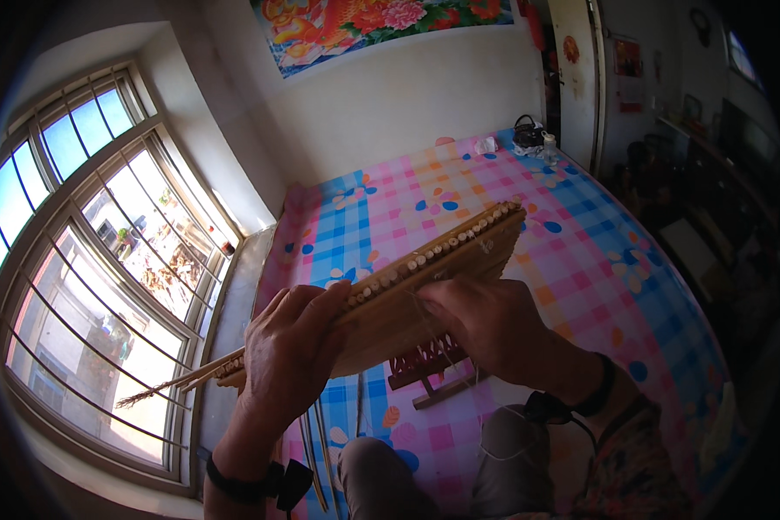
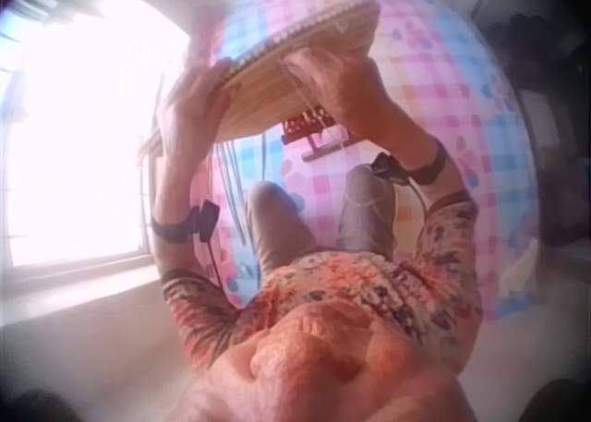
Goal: The person weaves a bamboo mat by threading white string between bamboo slats and securing them by hand while sitting on a bed.
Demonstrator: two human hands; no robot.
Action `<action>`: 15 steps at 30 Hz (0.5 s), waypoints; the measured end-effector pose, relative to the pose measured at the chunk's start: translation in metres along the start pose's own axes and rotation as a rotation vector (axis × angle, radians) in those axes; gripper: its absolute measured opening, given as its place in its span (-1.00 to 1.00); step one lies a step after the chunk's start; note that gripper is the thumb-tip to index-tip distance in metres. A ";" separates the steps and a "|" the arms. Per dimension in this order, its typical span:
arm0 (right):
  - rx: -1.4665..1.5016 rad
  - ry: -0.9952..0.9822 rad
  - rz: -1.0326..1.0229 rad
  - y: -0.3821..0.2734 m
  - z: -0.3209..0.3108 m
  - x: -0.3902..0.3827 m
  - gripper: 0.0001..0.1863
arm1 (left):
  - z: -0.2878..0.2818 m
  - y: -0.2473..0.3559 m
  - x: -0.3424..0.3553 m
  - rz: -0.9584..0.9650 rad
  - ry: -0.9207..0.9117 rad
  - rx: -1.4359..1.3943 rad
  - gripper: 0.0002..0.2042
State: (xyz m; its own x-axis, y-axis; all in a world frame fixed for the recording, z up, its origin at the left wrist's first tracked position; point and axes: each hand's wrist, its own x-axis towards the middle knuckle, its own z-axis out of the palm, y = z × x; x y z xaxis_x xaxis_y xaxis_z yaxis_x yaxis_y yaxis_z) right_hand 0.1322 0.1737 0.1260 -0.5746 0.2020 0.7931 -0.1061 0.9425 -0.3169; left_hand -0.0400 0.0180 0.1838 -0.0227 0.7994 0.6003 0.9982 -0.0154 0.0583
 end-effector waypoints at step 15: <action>-0.016 0.039 -0.106 0.003 -0.003 -0.006 -0.72 | -0.002 0.003 -0.003 -0.036 -0.027 -0.007 -0.59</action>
State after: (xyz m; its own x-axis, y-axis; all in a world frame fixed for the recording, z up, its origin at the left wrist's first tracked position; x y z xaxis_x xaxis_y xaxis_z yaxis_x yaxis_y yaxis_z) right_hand 0.1376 0.1763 0.1214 -0.5286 0.1107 0.8416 -0.1513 0.9633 -0.2217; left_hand -0.0369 0.0149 0.1836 -0.0575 0.8156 0.5757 0.9963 0.0099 0.0855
